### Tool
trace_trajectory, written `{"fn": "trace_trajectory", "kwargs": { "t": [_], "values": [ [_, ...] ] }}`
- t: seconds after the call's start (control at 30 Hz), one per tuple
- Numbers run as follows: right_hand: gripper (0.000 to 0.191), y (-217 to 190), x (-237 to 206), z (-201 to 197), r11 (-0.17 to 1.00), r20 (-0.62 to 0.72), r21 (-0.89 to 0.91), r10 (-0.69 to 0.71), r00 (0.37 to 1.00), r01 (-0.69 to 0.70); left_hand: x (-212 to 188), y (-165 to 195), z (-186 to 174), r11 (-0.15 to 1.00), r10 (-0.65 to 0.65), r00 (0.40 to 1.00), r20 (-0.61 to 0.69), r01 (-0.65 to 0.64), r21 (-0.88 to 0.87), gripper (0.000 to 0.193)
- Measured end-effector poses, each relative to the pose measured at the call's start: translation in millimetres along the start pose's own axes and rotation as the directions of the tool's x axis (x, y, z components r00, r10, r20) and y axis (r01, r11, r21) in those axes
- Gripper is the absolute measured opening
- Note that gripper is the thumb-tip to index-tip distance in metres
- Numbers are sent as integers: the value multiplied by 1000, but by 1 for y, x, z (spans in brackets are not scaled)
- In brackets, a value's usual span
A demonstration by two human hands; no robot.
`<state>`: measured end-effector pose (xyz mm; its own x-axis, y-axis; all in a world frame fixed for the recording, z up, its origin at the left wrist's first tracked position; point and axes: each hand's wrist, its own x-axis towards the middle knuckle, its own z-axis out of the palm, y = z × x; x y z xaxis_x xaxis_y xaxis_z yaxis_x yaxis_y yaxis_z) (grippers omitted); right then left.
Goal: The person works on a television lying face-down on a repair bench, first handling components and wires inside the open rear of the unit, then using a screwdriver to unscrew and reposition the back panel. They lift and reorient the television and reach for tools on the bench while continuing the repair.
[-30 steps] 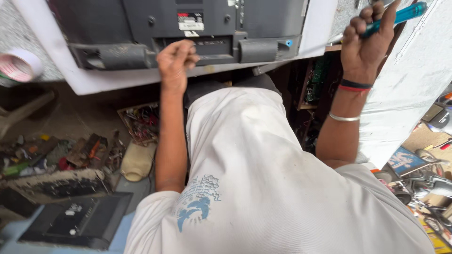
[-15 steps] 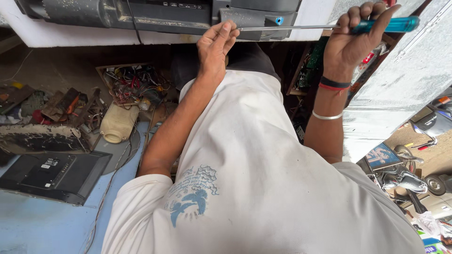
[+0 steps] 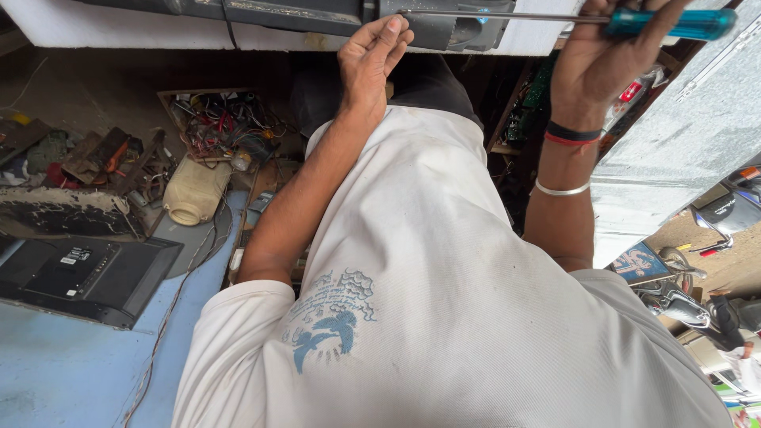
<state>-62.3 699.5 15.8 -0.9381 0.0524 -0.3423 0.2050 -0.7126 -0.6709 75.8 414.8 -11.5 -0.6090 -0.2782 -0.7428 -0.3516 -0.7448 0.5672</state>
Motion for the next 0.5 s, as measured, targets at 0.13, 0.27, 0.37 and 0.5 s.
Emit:
{"fn": "trace_trajectory", "kwargs": {
  "t": [0.13, 0.27, 0.37, 0.5],
  "values": [
    [32, 10, -18, 45, 1000, -186, 18, -21, 982, 25, 11, 12, -9, 997, 75, 996, 46, -76, 12, 26],
    [35, 26, -40, 71, 956, 325, -154, -191, 926, 251, 26, 27, -36, 986, 165, 986, 8, -165, -35, 22],
    [23, 49, -55, 70, 916, 421, -233, -209, 883, 328, 32, 38, -63, 987, 154, 988, 22, -152, -56, 20],
    [15, 71, -73, 53, 834, 452, -372, -219, 865, 406, 29, 51, -91, 993, 118, 993, 29, -118, -2, 20]
  ]
}}
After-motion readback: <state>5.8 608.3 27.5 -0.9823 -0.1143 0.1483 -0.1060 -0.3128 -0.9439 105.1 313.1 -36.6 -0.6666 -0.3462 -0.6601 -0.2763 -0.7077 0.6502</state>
